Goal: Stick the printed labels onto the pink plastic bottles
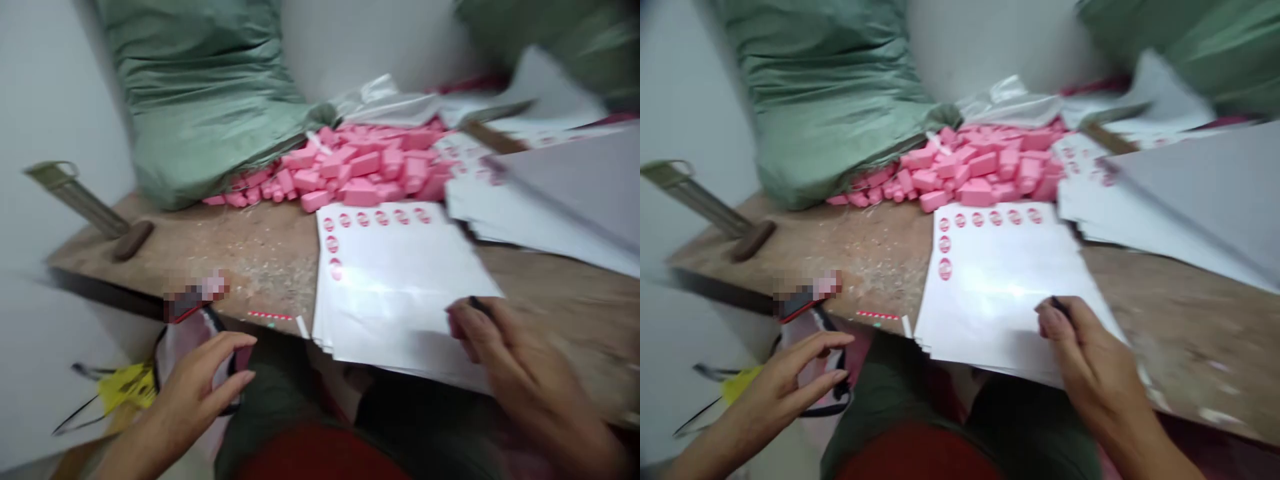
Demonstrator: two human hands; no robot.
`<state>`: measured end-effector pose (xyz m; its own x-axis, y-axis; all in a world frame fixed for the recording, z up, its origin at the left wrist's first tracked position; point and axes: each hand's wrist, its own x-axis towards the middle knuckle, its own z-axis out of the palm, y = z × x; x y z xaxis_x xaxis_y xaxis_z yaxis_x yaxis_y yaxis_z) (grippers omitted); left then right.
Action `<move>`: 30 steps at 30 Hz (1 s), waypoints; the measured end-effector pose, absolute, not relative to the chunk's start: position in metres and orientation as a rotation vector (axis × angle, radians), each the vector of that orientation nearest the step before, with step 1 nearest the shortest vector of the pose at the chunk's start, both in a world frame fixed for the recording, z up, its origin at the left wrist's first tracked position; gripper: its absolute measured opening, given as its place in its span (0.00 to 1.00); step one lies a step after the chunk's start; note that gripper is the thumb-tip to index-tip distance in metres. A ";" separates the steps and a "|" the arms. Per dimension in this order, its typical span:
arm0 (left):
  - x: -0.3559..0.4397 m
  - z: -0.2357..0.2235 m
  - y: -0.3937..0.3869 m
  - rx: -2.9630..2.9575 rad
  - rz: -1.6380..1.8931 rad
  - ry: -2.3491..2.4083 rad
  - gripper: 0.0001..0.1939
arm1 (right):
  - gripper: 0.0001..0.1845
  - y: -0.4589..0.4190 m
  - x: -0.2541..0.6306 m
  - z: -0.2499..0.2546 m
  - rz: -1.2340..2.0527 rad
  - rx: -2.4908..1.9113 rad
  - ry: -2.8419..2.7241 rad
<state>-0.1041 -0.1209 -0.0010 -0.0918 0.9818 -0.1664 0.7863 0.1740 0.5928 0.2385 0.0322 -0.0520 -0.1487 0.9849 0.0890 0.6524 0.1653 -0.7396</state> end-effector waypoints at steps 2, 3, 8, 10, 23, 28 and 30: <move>-0.082 -0.010 -0.097 1.820 0.626 1.775 0.16 | 0.16 0.025 0.254 -0.046 0.688 -1.621 -1.920; -0.071 -0.015 -0.086 1.888 0.675 1.696 0.16 | 0.16 0.019 0.261 -0.046 0.643 -1.637 -1.946; -0.038 -0.038 -0.046 2.037 0.610 1.500 0.24 | 0.19 -0.010 0.283 -0.062 0.406 -1.498 -2.177; -0.035 -0.042 -0.041 2.036 0.546 1.514 0.26 | 0.19 -0.016 0.278 -0.070 0.311 -1.415 -2.295; -0.026 -0.032 -0.029 1.935 0.829 1.637 0.11 | 0.17 0.001 0.287 -0.061 0.675 -1.461 -1.732; -0.027 -0.035 -0.030 1.799 1.026 1.646 0.11 | 0.30 0.021 0.326 -0.054 0.871 -1.691 -1.354; -0.025 -0.038 -0.036 1.749 1.029 1.597 0.11 | 0.31 0.031 0.331 -0.051 0.953 -1.692 -1.338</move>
